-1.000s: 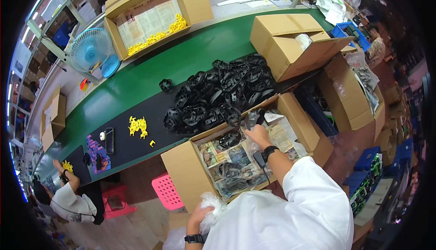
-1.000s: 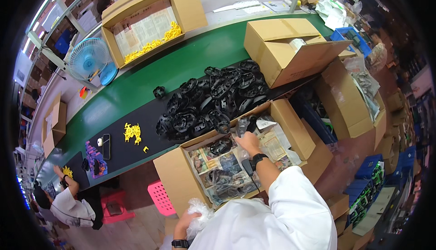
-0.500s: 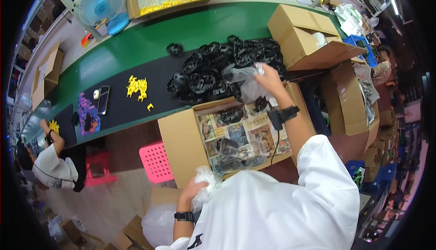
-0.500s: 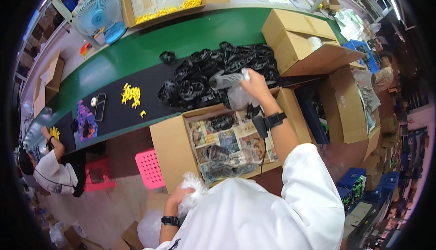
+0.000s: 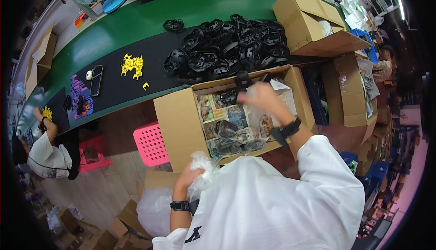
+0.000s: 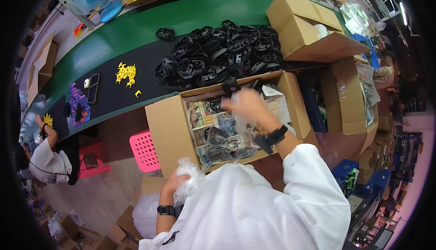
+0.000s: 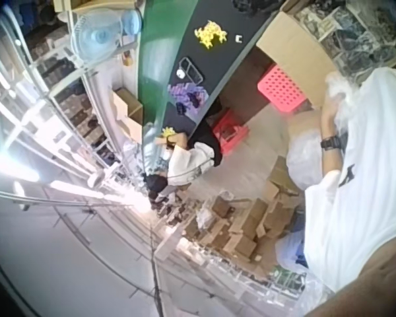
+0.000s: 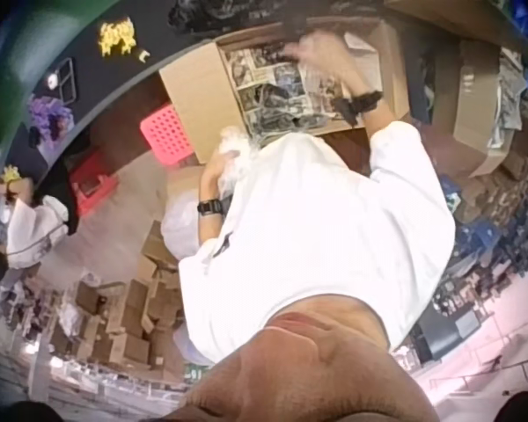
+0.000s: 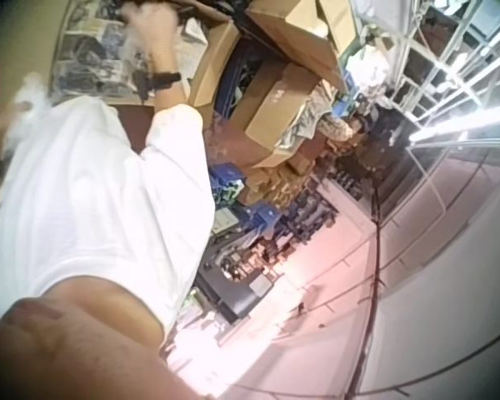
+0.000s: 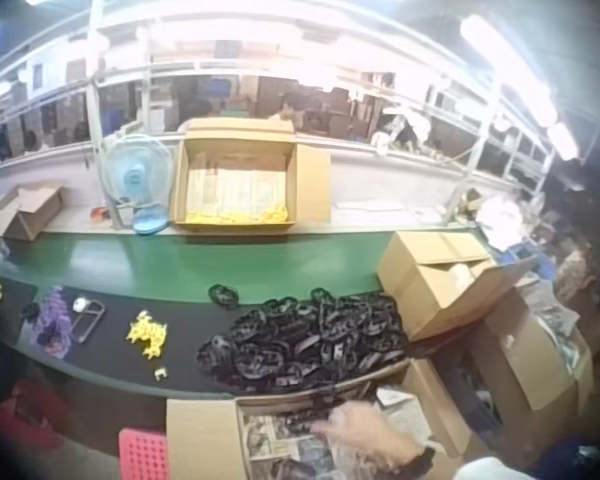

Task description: The recorder is assembling and inspecting computer mouse components at an industrial workstation.

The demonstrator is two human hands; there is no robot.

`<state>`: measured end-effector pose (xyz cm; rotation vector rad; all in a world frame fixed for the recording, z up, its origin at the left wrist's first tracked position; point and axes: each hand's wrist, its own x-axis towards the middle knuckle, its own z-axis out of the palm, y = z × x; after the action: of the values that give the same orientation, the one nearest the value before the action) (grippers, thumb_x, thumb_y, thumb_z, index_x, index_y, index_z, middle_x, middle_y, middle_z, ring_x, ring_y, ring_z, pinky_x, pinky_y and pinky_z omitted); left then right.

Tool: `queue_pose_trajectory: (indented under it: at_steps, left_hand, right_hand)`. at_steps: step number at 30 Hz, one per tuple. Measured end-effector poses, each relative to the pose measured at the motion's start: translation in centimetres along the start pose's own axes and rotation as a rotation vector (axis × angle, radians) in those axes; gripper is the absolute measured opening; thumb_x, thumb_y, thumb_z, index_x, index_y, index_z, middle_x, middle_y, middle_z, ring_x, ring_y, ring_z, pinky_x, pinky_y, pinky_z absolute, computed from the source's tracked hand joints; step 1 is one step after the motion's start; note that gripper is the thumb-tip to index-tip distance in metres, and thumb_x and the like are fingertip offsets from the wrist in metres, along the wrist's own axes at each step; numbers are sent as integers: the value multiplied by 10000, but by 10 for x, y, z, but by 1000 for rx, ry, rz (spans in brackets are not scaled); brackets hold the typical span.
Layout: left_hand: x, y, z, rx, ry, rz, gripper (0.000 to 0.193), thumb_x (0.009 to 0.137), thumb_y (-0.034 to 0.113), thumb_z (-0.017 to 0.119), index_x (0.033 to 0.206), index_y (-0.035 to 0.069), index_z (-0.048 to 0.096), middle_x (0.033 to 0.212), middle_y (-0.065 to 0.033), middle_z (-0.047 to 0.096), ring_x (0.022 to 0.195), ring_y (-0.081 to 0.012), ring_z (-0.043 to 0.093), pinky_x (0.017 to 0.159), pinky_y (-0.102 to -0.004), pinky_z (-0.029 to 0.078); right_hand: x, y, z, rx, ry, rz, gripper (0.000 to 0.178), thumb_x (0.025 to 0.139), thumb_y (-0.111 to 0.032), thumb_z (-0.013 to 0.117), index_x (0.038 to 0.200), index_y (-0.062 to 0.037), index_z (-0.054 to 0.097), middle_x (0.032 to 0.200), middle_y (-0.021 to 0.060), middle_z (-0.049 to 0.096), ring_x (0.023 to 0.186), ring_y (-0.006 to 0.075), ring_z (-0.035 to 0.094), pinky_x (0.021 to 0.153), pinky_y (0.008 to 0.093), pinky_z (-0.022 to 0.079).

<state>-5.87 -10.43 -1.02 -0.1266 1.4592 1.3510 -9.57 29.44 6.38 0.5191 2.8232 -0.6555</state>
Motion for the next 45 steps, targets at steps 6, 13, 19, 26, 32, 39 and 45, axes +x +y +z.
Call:
queue_pose_trajectory:
  at_steps: [6,13,19,26,32,39,45]
  left_hand:
    - [-2,6,1,-30,-5,-9,365,748,87,668,1096,-2,600,977,-51,640,882,-163,591,802,-303,473]
    - [-5,10,4,-52,35,-8,359,758,91,659,1100,-3,602,978,-47,640,877,-158,591,801,-298,475]
    - [1,5,1,-11,-4,-8,361,758,86,655,1104,-2,599,982,-48,639,882,-157,591,803,-297,476]
    - [0,4,0,-54,-4,-30,351,757,78,666,1093,-2,598,985,-50,639,889,-157,591,803,-293,475]
    - [-3,5,2,-82,20,-42,340,758,74,669,1084,0,604,968,-43,640,870,-152,594,791,-292,478]
    - [-4,3,1,-70,19,-30,336,759,84,670,1079,2,609,971,-39,636,867,-147,588,777,-291,477]
    - [4,-3,0,13,7,-3,349,758,101,671,1087,3,608,966,-41,635,866,-146,583,784,-291,473]
  right_hand:
    - [-67,22,136,7,-330,-120,636,690,-462,763,1055,19,561,981,244,560,930,423,597,777,466,505]
    - [-66,40,183,117,-230,68,649,729,-344,743,1192,-11,434,883,264,619,856,450,606,760,498,495]
    - [-56,63,178,236,-267,26,493,744,-265,707,1132,-11,540,886,243,655,814,438,625,759,488,498]
    - [-53,35,99,392,-69,-72,557,713,-128,673,1252,-78,541,1101,238,616,997,394,596,870,434,479]
    - [-54,9,57,239,8,50,404,701,-68,645,1102,-95,605,970,208,650,932,391,608,789,473,486]
    - [-70,-18,92,252,-42,-331,138,710,-181,625,793,-71,629,787,152,618,827,363,604,707,461,489]
    - [-80,-36,178,73,-431,-482,244,690,-114,622,929,-70,636,950,152,649,931,335,633,783,432,519]
